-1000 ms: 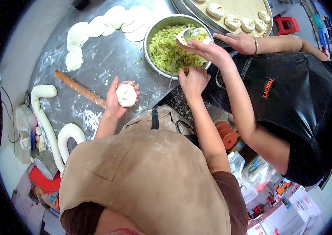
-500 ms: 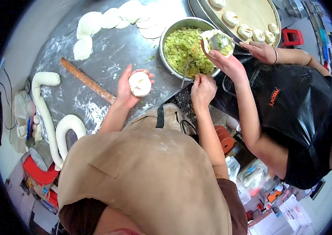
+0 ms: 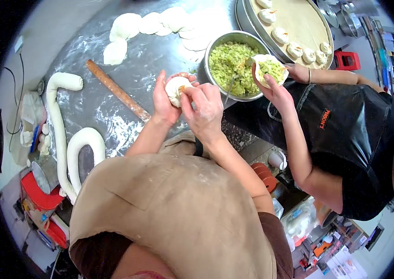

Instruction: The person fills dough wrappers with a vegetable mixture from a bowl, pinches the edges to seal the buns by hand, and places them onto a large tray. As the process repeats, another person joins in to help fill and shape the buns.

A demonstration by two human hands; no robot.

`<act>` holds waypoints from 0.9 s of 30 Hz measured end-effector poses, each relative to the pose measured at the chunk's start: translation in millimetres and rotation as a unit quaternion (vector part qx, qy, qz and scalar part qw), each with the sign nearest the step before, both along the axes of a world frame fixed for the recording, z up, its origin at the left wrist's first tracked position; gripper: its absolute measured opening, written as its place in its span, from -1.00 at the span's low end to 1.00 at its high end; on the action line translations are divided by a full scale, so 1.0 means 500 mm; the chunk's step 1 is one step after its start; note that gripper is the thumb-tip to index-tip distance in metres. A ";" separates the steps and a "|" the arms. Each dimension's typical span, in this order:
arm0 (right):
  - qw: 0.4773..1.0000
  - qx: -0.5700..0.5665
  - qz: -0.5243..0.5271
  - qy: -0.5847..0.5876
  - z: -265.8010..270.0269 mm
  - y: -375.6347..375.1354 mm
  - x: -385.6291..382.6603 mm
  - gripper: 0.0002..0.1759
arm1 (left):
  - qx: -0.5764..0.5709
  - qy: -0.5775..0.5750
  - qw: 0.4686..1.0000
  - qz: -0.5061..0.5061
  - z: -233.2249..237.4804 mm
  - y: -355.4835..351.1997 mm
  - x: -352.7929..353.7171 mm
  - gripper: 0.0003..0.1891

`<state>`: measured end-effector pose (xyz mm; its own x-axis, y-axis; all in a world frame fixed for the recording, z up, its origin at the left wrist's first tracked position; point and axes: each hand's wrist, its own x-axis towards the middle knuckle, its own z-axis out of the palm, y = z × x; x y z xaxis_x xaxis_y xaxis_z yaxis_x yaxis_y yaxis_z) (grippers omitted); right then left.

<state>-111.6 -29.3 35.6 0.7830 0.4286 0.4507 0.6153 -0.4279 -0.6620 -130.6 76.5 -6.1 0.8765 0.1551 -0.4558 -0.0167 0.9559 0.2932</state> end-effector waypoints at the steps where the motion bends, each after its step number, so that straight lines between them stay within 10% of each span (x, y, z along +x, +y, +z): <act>1: 1.000 0.000 0.002 -0.001 0.002 0.002 -0.002 -0.84 | 0.012 0.004 1.000 0.006 0.002 0.001 -0.002 -0.39; 10: 0.997 0.003 0.058 -0.041 0.000 0.023 0.016 -0.74 | 0.039 0.009 0.999 0.023 0.011 0.017 0.002 -0.35; 15: 0.979 -0.110 0.144 0.097 0.054 0.049 0.045 -0.20 | -0.053 -0.092 0.994 -0.023 0.021 0.046 0.018 -0.19; 19: 0.986 -0.097 0.120 0.061 0.030 0.068 0.114 -0.34 | -0.088 -0.162 0.981 -0.063 0.032 0.084 0.068 -0.22; 23: 0.997 -0.026 -0.070 0.024 -0.027 0.066 0.302 -0.45 | 0.159 -0.003 0.987 -0.037 -0.044 0.152 0.112 -0.33; 27: 0.930 -0.091 -0.328 -0.139 -0.130 -0.048 0.650 -0.32 | 0.451 0.219 0.863 0.067 -0.155 0.295 0.069 -0.60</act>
